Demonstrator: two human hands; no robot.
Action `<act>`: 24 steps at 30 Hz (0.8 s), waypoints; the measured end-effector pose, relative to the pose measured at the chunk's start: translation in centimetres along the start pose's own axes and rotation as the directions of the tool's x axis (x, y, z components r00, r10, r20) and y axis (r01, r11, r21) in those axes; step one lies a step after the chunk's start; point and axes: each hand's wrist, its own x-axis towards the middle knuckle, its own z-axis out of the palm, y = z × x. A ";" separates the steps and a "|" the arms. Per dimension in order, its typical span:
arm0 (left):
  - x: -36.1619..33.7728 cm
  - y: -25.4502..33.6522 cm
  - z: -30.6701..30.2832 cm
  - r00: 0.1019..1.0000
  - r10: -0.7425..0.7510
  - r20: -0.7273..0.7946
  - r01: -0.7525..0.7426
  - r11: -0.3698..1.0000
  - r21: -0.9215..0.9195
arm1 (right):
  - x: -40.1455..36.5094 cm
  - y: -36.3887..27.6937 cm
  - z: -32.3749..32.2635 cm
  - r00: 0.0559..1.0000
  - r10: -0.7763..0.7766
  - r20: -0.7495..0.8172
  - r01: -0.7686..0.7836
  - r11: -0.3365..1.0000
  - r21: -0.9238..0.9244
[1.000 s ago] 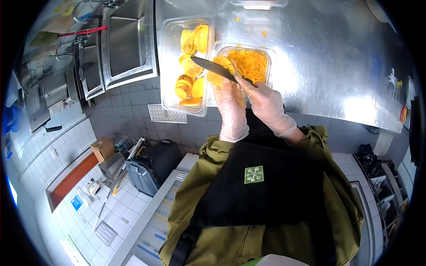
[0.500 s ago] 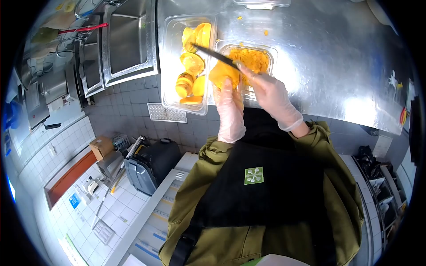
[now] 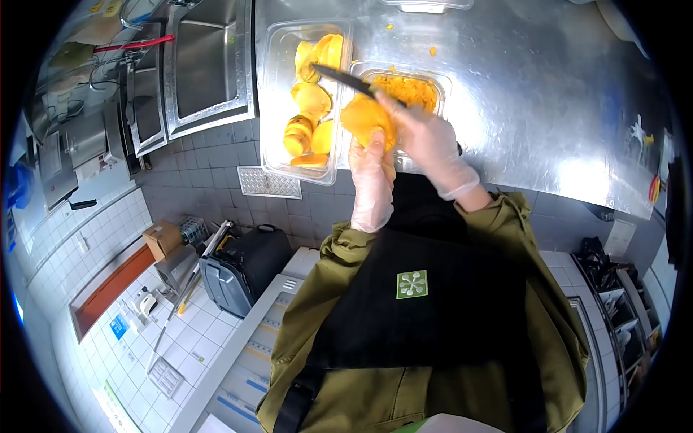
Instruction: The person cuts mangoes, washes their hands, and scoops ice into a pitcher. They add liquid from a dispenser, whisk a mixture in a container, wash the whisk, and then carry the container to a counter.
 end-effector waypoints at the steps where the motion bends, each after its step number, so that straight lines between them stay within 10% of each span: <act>1: -0.2 0.1 0.3 1.000 0.008 0.029 -0.008 1.000 -0.003 | 0.5 1.0 0.0 0.999 -0.010 -0.045 0.013 0.998 0.060; 22: 0.9 2.1 -0.9 0.991 -0.106 0.084 0.101 0.993 0.062 | 0.4 2.0 -3.4 0.976 0.074 0.204 -0.107 0.982 0.155; 24: 0.9 2.9 -1.6 0.990 -0.118 0.073 0.107 0.984 0.142 | 0.3 2.5 -3.2 0.959 0.128 0.252 -0.236 0.854 0.464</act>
